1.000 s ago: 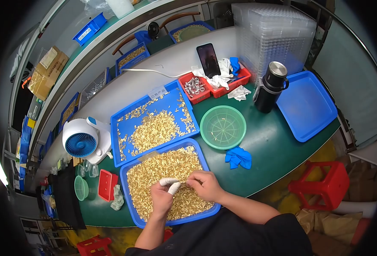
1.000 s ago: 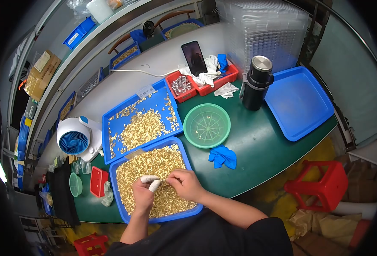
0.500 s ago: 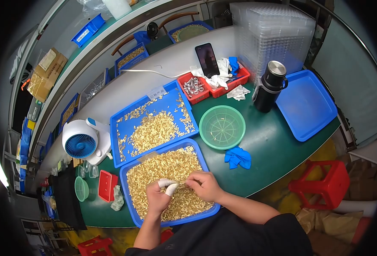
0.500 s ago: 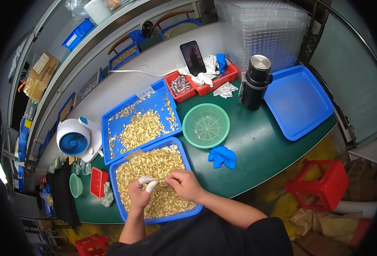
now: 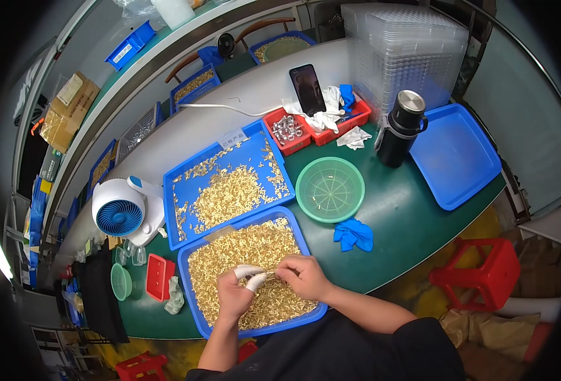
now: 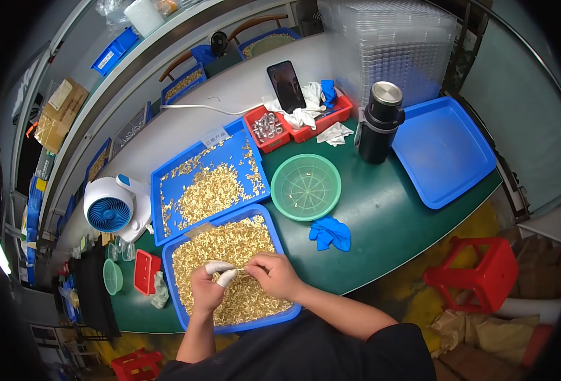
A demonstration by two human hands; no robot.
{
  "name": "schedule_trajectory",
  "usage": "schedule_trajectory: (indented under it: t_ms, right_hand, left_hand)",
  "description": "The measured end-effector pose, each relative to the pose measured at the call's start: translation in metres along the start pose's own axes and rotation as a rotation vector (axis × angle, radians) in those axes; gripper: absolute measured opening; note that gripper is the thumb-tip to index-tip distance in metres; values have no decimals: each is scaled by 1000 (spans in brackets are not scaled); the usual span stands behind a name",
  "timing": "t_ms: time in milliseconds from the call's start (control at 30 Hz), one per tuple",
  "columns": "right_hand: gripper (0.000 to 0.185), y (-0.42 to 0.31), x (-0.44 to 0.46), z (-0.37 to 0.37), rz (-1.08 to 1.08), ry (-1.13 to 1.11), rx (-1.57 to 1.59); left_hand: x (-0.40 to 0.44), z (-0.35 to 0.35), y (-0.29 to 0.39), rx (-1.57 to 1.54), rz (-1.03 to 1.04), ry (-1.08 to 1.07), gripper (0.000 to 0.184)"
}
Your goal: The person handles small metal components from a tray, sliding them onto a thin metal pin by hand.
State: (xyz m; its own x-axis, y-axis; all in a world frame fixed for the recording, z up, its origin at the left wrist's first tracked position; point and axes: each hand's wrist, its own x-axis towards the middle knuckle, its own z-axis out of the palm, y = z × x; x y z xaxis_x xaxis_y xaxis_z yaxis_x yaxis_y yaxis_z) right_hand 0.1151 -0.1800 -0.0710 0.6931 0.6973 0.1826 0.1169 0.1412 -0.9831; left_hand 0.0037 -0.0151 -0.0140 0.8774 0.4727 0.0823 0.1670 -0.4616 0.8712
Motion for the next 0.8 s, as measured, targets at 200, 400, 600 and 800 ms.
schedule_trajectory:
  t_ms: [200,400,600,800]
  right_hand:
    - [9,-2,0,0,-4,10,12]
    - [9,-3,0,1,10,15,26]
    - [10,-3,0,0,23,-1,25]
    - [11,-3,1,0,-5,6,26]
  left_hand:
    - [0,-2,-2,20,-17,-36,10]
    - [0,-2,-4,-16,-52,-14,10]
    - [-2,-1,-8,-7,-74,-40,9]
    - [1,-3,3,55,-30,-84,7]
